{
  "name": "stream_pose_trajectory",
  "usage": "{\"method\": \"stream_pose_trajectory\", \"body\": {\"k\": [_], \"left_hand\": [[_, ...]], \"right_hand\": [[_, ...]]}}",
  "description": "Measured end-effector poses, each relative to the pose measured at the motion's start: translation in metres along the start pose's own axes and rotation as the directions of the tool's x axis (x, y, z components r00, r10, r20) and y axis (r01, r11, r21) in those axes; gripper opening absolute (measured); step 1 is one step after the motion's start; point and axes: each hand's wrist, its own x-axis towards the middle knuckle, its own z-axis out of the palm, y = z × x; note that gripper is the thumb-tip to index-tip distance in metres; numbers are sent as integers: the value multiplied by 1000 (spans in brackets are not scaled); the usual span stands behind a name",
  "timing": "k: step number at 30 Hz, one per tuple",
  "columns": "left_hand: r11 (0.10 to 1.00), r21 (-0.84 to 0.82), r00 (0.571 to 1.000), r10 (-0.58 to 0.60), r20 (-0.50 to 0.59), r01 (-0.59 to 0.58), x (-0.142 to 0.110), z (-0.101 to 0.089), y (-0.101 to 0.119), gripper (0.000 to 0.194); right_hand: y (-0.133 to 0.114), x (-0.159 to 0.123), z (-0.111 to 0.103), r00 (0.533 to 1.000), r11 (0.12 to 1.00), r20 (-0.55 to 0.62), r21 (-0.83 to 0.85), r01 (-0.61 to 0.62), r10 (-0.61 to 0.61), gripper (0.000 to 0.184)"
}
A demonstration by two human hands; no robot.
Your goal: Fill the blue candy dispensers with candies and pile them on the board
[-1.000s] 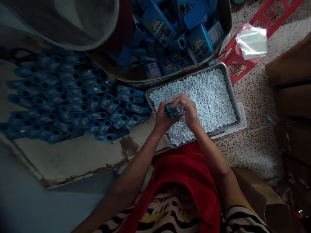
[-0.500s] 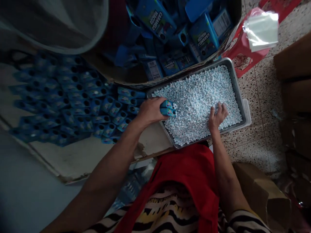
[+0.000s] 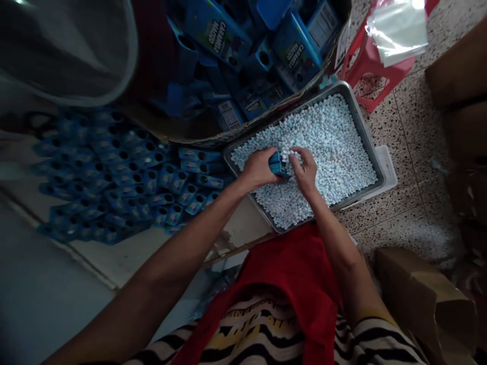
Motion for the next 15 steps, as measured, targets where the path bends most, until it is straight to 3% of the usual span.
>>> {"method": "stream_pose_trajectory", "body": {"k": [4, 8, 11, 15], "left_hand": [[983, -170, 980, 34, -194, -68, -19, 4, 2, 75], [940, -222, 893, 144, -426, -258, -29, 11, -2, 74], [929, -162, 859, 228, -459, -333, -34, 11, -15, 74], [939, -136, 892, 243, -380, -314, -45, 9, -35, 79]], "right_hand": [[-52, -12, 7, 997, 998, -38, -11, 60, -60, 42], [-82, -31, -15, 994, 994, 45, -23, 104, -103, 47], [-66, -37, -45, 998, 998, -13, -39, 56, -56, 44], [-17, -37, -74, 987, 985, -127, -129, -118, 102, 38]]}}
